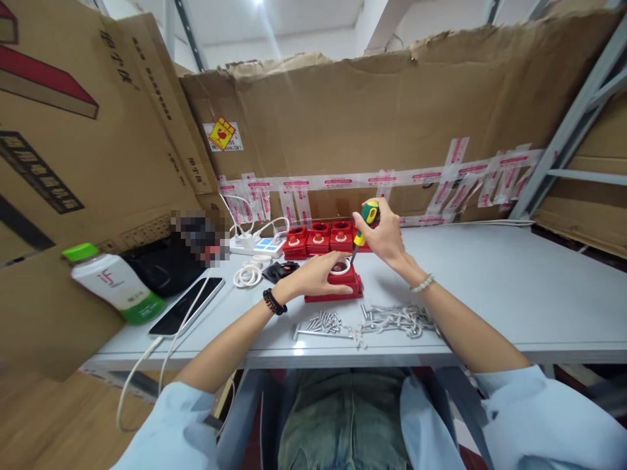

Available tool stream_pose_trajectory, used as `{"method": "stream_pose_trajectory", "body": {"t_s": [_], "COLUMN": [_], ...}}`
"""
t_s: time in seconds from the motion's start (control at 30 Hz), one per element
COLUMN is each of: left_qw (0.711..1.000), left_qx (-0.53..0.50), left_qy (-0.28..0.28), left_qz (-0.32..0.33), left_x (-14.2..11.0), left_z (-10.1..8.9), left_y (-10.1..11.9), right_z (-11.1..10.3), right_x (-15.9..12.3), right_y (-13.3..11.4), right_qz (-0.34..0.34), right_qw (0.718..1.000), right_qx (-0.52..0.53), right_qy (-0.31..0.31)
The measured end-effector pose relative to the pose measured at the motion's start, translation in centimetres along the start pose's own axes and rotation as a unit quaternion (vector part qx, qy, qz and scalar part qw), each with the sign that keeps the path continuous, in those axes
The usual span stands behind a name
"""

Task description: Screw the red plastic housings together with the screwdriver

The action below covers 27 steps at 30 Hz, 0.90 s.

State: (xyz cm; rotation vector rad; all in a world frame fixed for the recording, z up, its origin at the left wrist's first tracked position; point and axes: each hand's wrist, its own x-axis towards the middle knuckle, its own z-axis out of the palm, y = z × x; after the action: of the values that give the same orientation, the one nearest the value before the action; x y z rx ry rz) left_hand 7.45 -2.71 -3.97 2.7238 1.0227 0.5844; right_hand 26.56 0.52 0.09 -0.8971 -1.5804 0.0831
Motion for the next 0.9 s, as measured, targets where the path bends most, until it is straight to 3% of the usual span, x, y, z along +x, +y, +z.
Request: {"method": "stream_pose_trajectory", "body": {"t_s": [0.37,0.7,0.8,0.9], "left_qw": [0.999,0.999,0.999,0.999], "left_qx": [-0.043,-0.031,-0.033,-0.036], "left_qy": [0.008,0.011,0.011,0.005], "left_qz": [-0.009,-0.015,-0.018,-0.028], "left_x": [0.1,0.2,0.2,0.0], "left_z": [0.1,0.2,0.1,0.0], "left_y": [-0.1,0.1,0.2,0.1], "right_z": [0.7,1.3,0.7,-0.4], "right_x": [0.0,0.5,0.9,1.7], "right_y": [-0.4,-0.8,-1.2,-1.4], "right_qz": [-0.004,-0.008,-0.009,-0.040], "right_qw": [0.998,0.976,0.979,0.981], "right_qx": [-0.061,-0.215,-0.188,-0.060], "right_qy": [0.018,-0.040,-0.080,-0.183]}}
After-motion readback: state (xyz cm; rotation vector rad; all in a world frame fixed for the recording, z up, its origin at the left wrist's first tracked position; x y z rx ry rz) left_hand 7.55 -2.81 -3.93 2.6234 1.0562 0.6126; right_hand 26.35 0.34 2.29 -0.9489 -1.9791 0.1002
